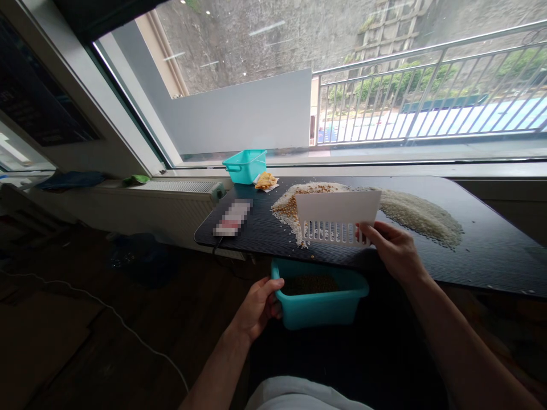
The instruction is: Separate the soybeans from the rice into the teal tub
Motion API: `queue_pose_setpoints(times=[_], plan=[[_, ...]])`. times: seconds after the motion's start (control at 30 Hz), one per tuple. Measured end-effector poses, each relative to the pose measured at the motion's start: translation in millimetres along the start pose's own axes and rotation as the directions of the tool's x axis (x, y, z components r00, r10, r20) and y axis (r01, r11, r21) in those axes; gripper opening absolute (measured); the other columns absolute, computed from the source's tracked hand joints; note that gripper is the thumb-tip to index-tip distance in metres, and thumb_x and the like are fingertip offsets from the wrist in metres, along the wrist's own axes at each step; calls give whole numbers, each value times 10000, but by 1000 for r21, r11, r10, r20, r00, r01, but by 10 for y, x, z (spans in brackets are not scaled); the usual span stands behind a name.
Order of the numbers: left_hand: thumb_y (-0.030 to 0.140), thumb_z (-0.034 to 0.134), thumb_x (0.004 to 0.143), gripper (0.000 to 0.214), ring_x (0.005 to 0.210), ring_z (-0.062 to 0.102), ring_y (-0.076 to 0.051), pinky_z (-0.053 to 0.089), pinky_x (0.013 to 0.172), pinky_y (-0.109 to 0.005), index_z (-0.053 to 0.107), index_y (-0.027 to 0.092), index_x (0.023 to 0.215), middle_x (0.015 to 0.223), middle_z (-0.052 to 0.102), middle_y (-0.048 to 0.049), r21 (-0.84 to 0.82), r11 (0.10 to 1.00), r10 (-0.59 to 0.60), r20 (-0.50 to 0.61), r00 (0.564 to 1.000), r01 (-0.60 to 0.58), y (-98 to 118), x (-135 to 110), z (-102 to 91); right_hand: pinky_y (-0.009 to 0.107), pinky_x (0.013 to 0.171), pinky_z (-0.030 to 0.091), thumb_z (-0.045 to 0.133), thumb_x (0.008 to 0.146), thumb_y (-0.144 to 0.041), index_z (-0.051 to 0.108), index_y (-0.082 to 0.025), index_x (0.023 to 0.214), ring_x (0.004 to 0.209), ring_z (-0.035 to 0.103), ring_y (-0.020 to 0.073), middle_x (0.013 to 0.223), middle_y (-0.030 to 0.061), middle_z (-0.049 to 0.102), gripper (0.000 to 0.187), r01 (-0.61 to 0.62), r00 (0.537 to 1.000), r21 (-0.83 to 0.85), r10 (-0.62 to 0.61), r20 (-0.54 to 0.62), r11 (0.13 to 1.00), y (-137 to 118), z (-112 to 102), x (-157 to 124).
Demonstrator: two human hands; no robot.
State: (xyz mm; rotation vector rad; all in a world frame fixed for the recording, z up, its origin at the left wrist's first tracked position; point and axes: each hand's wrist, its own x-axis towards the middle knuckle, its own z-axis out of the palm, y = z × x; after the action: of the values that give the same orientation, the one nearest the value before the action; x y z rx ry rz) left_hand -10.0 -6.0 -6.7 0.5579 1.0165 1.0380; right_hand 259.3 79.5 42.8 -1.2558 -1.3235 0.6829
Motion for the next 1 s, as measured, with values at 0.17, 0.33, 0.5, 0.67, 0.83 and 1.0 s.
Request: queue_pose_setpoints(times=[0.17,0.33,0.5,0.67,0.83,1.0], plan=[[376,770,639,394,359,364,-61,328,398,-211,419,206,589,438,339,109,-3,1000,-4,10,1000,4,-5,10,-16,269,583,460,678,708,-499,717,-213,660,596,573,154,624,0,666,292,3,998,-25,-1,60,1000,-25,5,-10],[358,766,648,384,357,367,-62,327,396,-213,421,203,580,432,352,105,-13,1000,-6,10,1000,6,-10,11,-19,269,594,466,689,695,-511,713,-213,652,591,564,148,620,-1,666,301,-18,997,24,16,79,1000,-46,2,-18],[356,768,643,381,355,363,-63,330,393,-214,426,202,578,427,349,105,-16,1000,-2,2,1000,2,4,1,3,278,642,490,701,683,-508,720,-218,662,630,594,162,663,3,693,291,-34,994,24,31,107,999,-79,10,-25],[362,785,614,404,345,352,-58,323,384,-212,417,203,570,422,351,107,-9,1000,-7,-1,1000,7,19,-5,20,273,666,495,685,695,-529,709,-213,627,642,604,164,663,8,696,324,11,986,-12,-9,169,1000,-87,7,-42],[362,789,613,406,344,352,-57,322,382,-209,417,202,574,417,348,110,-25,1000,-8,8,1000,8,-4,9,1,283,678,504,665,692,-583,716,-207,627,661,624,181,672,21,702,385,45,974,-61,-30,225,997,-101,-5,-38],[362,779,628,404,347,357,-59,326,385,-210,414,201,562,415,356,105,-23,1000,-5,17,1000,5,-3,11,-1,293,684,510,681,663,-606,720,-205,634,661,630,189,688,30,715,404,23,966,-30,-15,257,999,-100,-7,-32]])
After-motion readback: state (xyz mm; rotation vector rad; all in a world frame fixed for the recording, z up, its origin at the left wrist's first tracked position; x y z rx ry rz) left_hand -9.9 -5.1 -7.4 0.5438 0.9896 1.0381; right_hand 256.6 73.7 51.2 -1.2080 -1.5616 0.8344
